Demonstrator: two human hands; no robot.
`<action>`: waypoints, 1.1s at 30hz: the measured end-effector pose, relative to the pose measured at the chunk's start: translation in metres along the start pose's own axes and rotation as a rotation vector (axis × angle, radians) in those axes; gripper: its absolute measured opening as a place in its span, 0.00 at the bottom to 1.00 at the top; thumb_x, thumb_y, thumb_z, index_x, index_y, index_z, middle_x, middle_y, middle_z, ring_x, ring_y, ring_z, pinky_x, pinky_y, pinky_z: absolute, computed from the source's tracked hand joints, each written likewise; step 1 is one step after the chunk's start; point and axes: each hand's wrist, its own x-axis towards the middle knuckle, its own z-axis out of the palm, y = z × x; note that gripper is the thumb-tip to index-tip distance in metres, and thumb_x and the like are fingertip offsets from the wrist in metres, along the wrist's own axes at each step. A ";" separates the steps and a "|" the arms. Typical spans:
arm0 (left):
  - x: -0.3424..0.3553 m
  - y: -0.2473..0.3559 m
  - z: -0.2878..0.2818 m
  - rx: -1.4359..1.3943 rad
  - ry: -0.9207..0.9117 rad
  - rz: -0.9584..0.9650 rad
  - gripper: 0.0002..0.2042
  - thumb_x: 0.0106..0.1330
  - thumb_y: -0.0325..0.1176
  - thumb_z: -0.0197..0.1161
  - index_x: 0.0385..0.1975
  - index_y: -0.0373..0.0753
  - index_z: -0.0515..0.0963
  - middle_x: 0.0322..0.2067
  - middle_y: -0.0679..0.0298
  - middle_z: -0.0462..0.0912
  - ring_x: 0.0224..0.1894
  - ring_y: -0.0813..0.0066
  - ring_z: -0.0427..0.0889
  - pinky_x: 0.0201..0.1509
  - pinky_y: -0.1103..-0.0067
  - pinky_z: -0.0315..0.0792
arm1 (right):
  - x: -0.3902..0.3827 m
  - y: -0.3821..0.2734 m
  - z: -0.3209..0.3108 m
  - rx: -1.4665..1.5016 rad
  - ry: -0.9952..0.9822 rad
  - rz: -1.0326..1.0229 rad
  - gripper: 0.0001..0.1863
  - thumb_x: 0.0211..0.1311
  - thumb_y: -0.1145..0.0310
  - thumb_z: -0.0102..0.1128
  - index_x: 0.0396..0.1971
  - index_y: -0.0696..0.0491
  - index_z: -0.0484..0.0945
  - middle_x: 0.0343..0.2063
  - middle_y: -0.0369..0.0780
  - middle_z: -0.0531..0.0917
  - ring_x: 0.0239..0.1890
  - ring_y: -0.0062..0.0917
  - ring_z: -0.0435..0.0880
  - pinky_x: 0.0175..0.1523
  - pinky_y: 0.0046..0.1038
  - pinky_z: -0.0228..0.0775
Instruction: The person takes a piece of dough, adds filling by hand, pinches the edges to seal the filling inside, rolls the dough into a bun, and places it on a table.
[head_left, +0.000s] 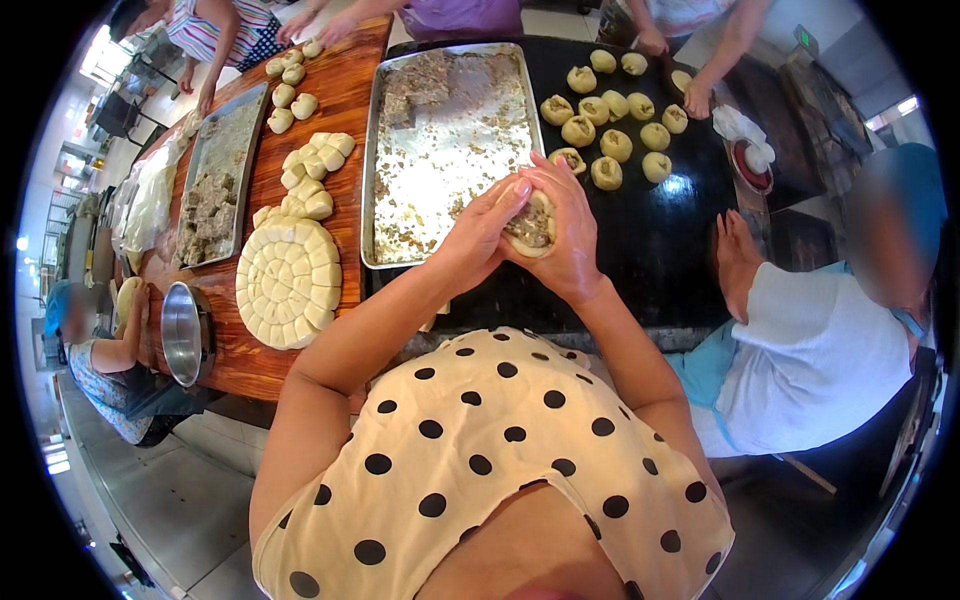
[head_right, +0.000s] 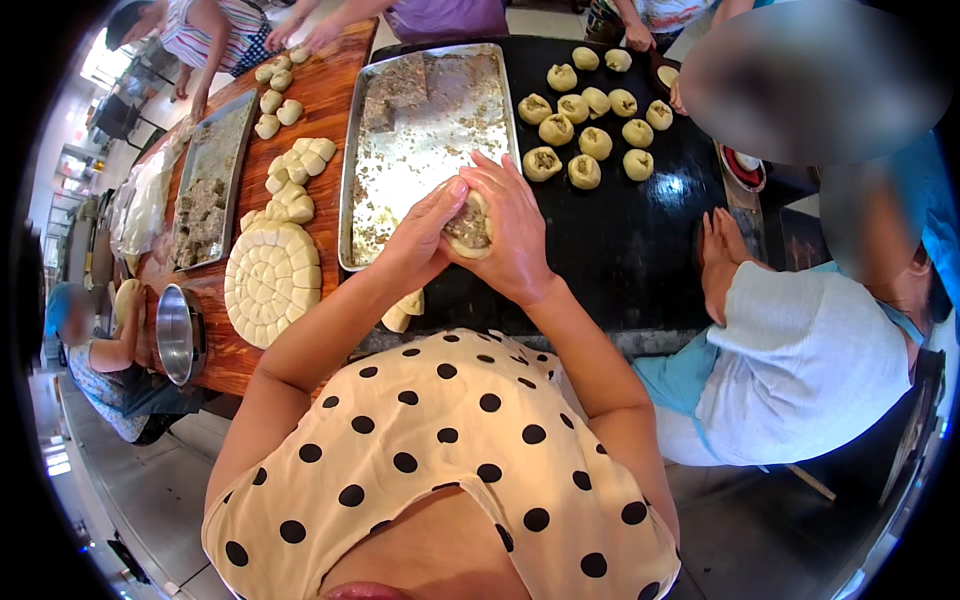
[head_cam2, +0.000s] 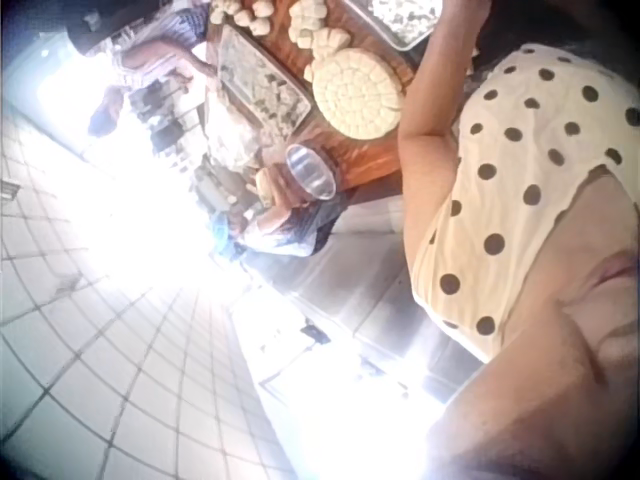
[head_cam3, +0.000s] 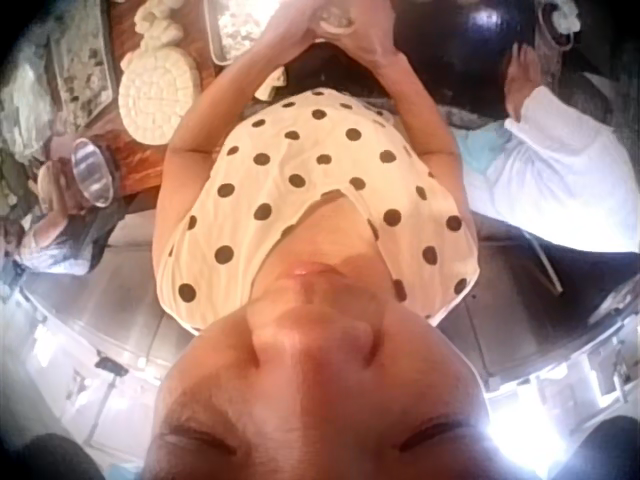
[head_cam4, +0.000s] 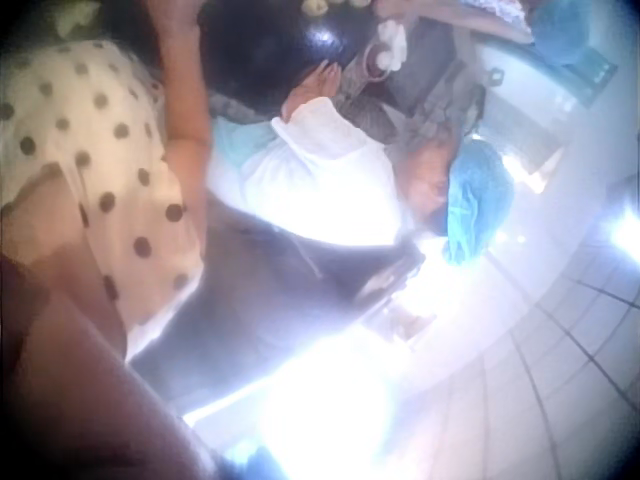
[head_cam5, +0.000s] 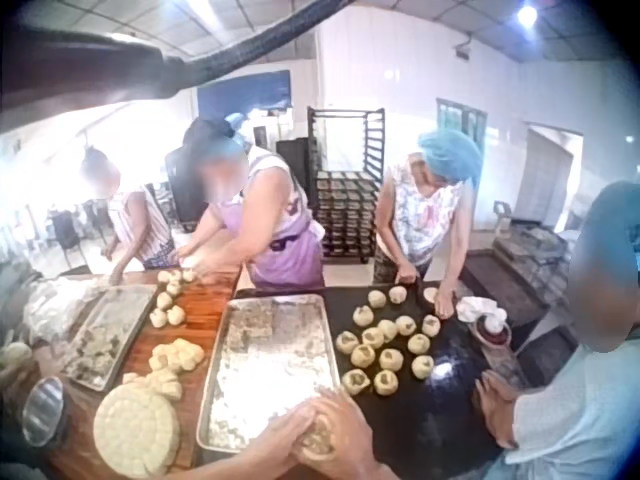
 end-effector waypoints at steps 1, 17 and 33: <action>-0.001 -0.002 0.000 0.025 0.009 0.019 0.25 0.74 0.49 0.51 0.65 0.41 0.62 0.56 0.63 0.73 0.57 0.74 0.75 0.59 0.71 0.72 | -0.001 0.002 0.002 0.002 -0.013 -0.001 0.40 0.38 0.64 0.80 0.55 0.55 0.69 0.53 0.44 0.78 0.60 0.41 0.75 0.69 0.46 0.59; -0.001 -0.009 -0.004 -0.044 -0.054 -0.247 0.25 0.64 0.36 0.67 0.58 0.36 0.68 0.49 0.63 0.78 0.51 0.75 0.79 0.58 0.75 0.72 | -0.021 0.002 -0.011 0.060 -0.150 0.191 0.46 0.37 0.55 0.80 0.59 0.56 0.68 0.51 0.42 0.79 0.56 0.46 0.76 0.62 0.39 0.67; 0.007 0.010 -0.003 0.180 -0.251 -0.277 0.28 0.63 0.36 0.68 0.59 0.36 0.65 0.50 0.62 0.75 0.53 0.76 0.76 0.56 0.76 0.72 | -0.013 -0.004 -0.022 0.077 -0.047 0.130 0.34 0.35 0.69 0.73 0.50 0.55 0.75 0.46 0.42 0.81 0.55 0.46 0.77 0.60 0.41 0.70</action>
